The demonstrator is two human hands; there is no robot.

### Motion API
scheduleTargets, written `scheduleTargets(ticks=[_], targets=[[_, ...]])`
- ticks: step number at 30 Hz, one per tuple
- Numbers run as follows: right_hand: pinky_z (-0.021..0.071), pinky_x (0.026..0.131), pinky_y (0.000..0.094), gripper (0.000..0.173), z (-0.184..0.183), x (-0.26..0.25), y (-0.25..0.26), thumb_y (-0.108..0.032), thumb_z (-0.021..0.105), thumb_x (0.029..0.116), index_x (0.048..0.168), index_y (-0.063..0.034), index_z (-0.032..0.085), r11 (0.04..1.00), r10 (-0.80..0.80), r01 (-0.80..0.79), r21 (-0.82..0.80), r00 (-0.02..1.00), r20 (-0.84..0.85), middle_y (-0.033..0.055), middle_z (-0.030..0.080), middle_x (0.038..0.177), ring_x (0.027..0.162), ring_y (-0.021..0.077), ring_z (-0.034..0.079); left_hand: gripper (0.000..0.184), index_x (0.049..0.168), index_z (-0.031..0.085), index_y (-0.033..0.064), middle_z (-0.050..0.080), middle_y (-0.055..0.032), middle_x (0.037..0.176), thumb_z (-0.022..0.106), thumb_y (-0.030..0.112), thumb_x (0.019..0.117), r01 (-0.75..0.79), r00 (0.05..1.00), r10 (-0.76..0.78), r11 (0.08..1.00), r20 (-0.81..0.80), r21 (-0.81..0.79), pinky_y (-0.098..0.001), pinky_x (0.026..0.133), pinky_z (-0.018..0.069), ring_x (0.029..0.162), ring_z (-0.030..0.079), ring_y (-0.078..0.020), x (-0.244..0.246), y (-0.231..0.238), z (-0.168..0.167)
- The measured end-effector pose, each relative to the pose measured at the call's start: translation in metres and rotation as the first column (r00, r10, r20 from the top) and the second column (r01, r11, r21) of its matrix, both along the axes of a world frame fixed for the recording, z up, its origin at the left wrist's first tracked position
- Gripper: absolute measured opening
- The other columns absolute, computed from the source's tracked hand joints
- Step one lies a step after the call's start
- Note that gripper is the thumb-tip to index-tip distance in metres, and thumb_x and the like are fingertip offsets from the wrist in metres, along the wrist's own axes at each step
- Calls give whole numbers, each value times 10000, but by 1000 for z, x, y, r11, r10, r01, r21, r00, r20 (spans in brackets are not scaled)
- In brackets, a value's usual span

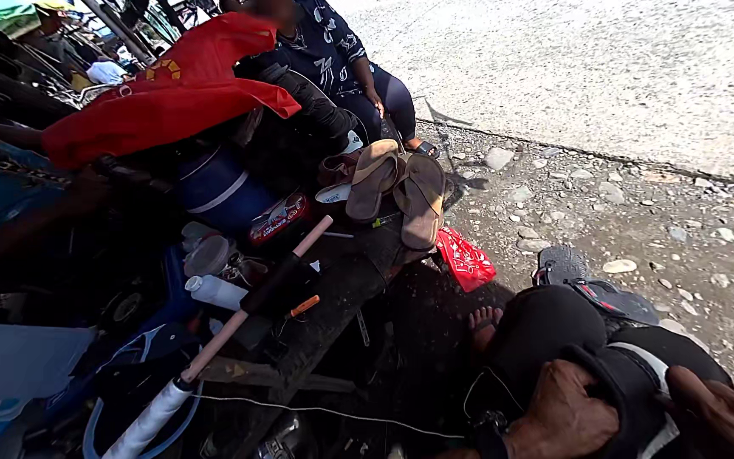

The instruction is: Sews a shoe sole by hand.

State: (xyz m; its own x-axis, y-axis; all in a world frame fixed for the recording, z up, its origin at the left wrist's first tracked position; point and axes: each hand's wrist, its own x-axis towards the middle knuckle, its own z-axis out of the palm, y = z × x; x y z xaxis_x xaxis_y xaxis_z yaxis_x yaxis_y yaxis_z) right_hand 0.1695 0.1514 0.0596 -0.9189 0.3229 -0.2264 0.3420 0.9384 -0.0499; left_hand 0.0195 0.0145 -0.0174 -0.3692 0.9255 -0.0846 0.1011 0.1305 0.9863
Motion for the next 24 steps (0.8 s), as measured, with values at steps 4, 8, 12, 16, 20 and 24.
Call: scheduleTargets(ticks=[4,8,12,16,20,24], targets=[[444,409,473,459,-5,19,9,-416,465,1030,824,-25,591,984,7,39,171,966,-259,133,525,543,465,361,594,110,756,679,-2,639,-28,694,644,-7,860,-23,999,26,998,48,-64,-271,652,506,677,613,-54,-1,-2,1],[389,381,434,480,2,44,14,-451,440,1028,791,-65,599,968,-79,163,193,922,-380,69,468,511,420,288,541,105,785,701,16,677,-7,742,644,-23,864,-66,998,67,995,4,-74,-231,710,544,732,644,-16,1,-3,4],[445,498,509,555,13,64,2,-577,464,1020,888,-70,647,921,-388,367,-132,897,-211,86,571,598,559,313,624,127,797,717,30,694,-2,764,625,4,881,-48,987,37,997,-153,-67,-241,741,550,763,659,-14,2,-1,5],[449,536,460,599,-19,64,-14,-658,548,963,896,-68,627,806,-525,350,-477,794,-305,54,553,651,589,231,576,135,777,709,51,681,21,739,621,19,874,-56,978,40,995,-203,-78,-229,702,537,729,646,1,4,1,8],[497,595,323,391,-54,68,-29,-454,674,979,1047,-69,673,727,-629,243,-642,612,-479,45,637,831,659,112,565,143,779,712,57,683,47,734,616,-6,864,-59,985,52,997,-165,-40,-179,688,539,719,642,37,5,-4,6],[533,543,328,280,-75,51,-47,-310,613,1010,1153,-104,738,897,-440,306,-318,571,-693,106,716,1009,712,164,676,137,790,717,48,694,44,738,618,-24,852,-61,989,62,998,-131,10,-155,688,551,727,658,43,8,-5,5]])
